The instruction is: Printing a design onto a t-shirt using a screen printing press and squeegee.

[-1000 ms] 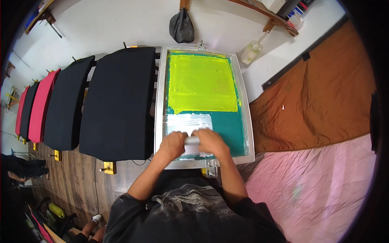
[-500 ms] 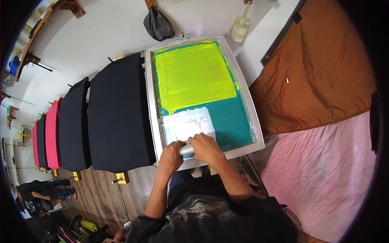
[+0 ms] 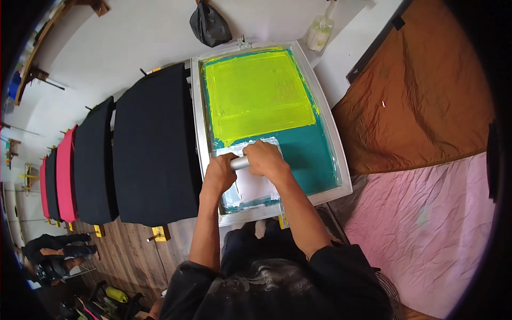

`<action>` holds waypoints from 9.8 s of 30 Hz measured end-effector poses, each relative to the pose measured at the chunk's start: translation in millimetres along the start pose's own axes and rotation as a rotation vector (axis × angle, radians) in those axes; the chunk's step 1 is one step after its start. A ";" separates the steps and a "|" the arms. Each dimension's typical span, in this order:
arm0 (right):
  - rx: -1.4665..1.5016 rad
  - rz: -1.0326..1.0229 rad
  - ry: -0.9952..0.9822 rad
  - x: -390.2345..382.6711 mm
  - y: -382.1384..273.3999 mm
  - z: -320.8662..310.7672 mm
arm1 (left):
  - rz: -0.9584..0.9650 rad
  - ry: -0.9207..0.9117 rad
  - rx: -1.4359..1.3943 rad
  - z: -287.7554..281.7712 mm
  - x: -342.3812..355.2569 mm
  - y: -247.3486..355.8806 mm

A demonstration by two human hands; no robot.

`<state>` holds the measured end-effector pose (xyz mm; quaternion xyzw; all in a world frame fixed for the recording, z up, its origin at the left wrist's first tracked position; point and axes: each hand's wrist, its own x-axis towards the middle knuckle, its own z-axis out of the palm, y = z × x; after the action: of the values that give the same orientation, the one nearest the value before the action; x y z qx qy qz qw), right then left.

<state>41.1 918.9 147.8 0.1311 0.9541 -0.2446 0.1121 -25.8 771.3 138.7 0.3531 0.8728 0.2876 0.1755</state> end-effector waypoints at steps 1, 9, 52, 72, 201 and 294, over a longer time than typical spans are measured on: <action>-0.013 0.002 -0.013 -3.8 -1.1 1.9 | -0.002 0.004 -0.027 1.2 -2.9 0.0; -0.023 0.056 0.028 -33.8 -14.4 11.7 | 0.045 0.121 -0.084 22.3 -29.6 -8.9; -0.089 -0.050 0.003 -58.6 -6.2 -4.1 | 0.057 0.019 -0.023 11.0 -47.3 13.3; -0.123 -0.143 -0.003 -46.7 3.6 0.2 | 0.051 -0.017 -0.025 14.5 -40.2 3.5; 1.829 0.776 0.031 -242.7 31.9 118.0 | 0.106 -0.049 -0.019 25.5 -101.9 19.9; -0.167 -0.120 -0.259 -43.6 -9.4 -23.2 | 0.121 -0.338 -0.015 -22.0 -30.0 9.2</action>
<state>75.8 913.8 183.8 0.0316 0.9548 -0.1854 0.2300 -11.7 746.8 164.6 0.4470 0.8059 0.2407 0.3045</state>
